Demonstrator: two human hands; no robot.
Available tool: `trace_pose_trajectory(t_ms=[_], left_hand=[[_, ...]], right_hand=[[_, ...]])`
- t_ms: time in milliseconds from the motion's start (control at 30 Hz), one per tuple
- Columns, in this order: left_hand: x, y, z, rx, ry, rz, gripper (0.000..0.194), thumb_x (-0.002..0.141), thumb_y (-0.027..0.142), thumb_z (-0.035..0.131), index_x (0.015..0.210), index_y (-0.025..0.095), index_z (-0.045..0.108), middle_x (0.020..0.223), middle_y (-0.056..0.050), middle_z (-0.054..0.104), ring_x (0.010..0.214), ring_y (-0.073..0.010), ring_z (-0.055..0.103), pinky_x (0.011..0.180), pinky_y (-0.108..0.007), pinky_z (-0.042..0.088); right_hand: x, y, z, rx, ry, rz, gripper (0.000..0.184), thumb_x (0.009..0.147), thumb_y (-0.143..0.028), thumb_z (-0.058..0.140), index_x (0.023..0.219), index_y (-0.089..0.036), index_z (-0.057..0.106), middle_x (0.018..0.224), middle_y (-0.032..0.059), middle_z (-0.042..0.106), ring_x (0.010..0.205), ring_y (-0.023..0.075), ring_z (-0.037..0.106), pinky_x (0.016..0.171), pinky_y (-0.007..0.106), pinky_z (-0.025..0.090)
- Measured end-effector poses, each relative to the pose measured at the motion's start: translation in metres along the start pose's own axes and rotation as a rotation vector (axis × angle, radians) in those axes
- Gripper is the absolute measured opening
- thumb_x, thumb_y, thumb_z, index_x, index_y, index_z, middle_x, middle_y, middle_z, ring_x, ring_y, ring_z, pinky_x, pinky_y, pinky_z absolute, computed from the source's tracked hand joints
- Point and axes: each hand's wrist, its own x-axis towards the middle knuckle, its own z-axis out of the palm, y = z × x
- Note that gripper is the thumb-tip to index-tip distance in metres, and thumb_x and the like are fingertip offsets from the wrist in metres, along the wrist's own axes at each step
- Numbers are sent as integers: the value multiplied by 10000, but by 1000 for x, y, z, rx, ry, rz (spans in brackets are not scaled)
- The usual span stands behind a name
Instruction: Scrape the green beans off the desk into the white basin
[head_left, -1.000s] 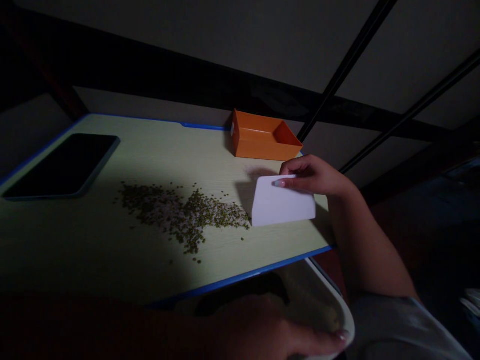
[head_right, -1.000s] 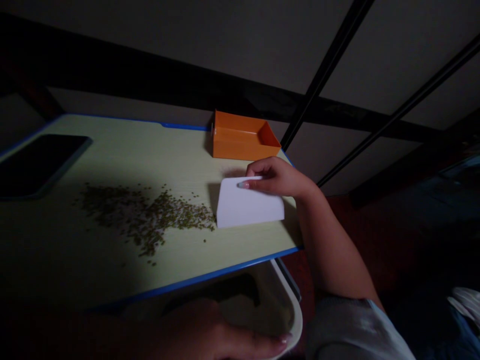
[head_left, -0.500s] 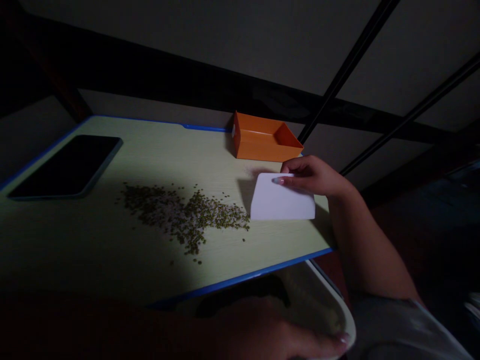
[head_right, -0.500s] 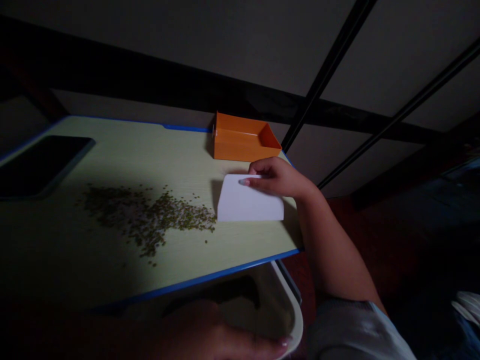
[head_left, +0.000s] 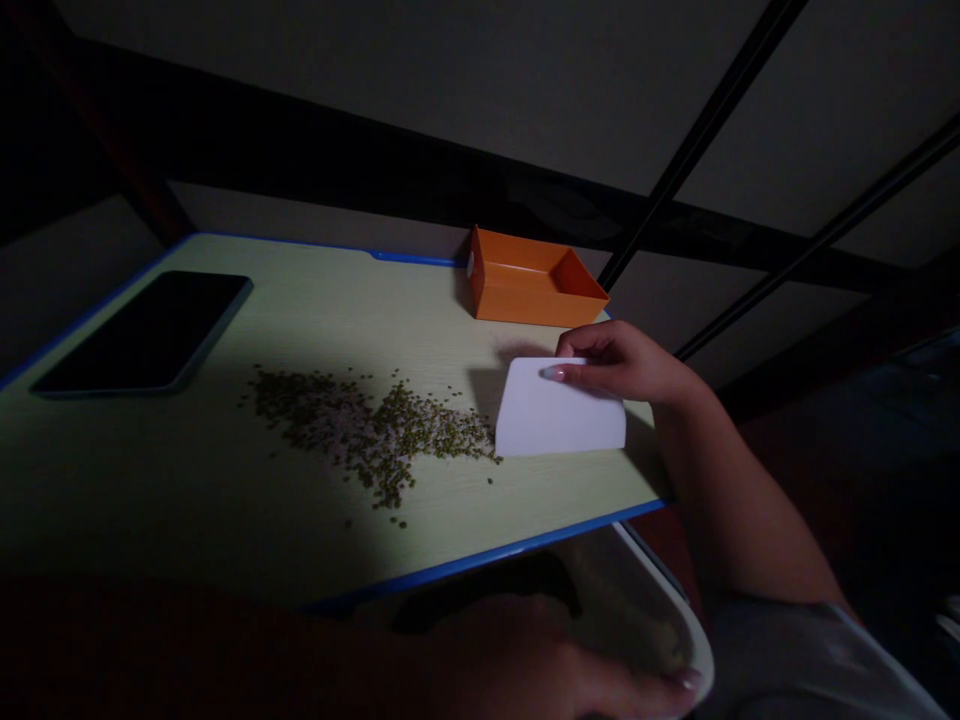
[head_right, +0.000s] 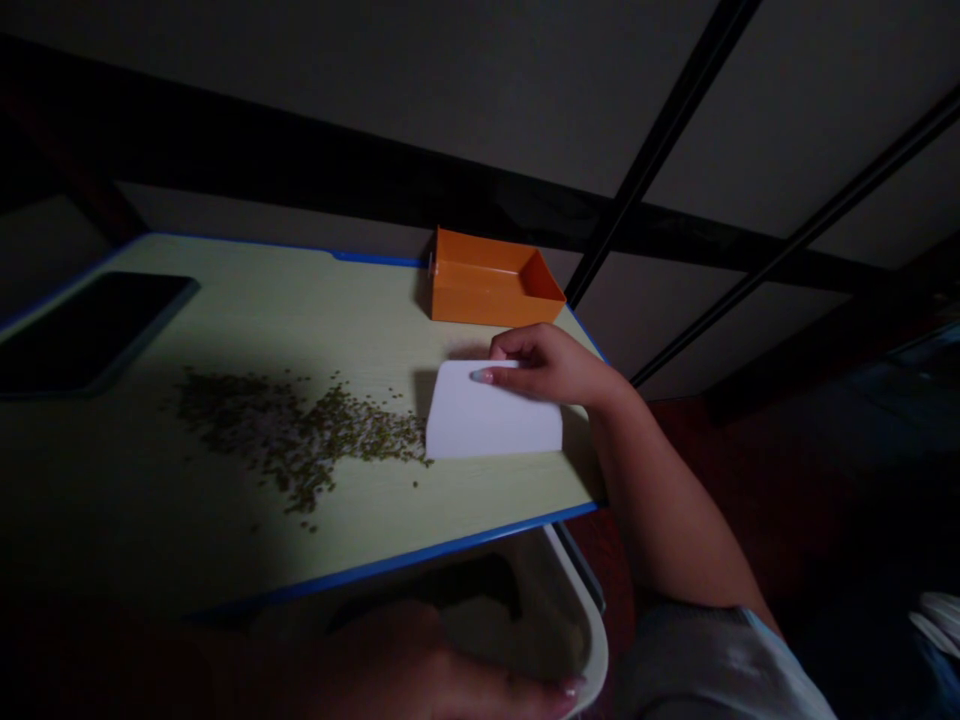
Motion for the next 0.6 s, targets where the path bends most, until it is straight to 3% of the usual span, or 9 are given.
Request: trace_pose_trajectory(t_ms=[167,433,600], left_hand=[[4,-15,-1,34,-34,23,482,920,373,561,1386,437,455,1052,-28,707,791,-151,659,699,-249,474],[3,-13,1,72,-13,22,418,968,430,454,1385,457,441,1022,-21,712,693,-116,639,617,-207,446],[4,-14,3,89,-4,28,448,946,445,494,1388,473,425,1027,-17,704,677,-114,629,592,-198,427]], right_hand=[[-1,-2,1,1,-25,1,361,837,-456,650,673,-156,534,564,-45,467,503,51,412,438,185,300],[-1,-1,1,20,-13,-12,373,852,-463,636,664,-165,515,561,-49,459,497,46,400,431,187,285],[-1,1,0,3,0,2,377,853,-475,632,675,-163,520,568,-44,464,505,49,407,430,189,287]])
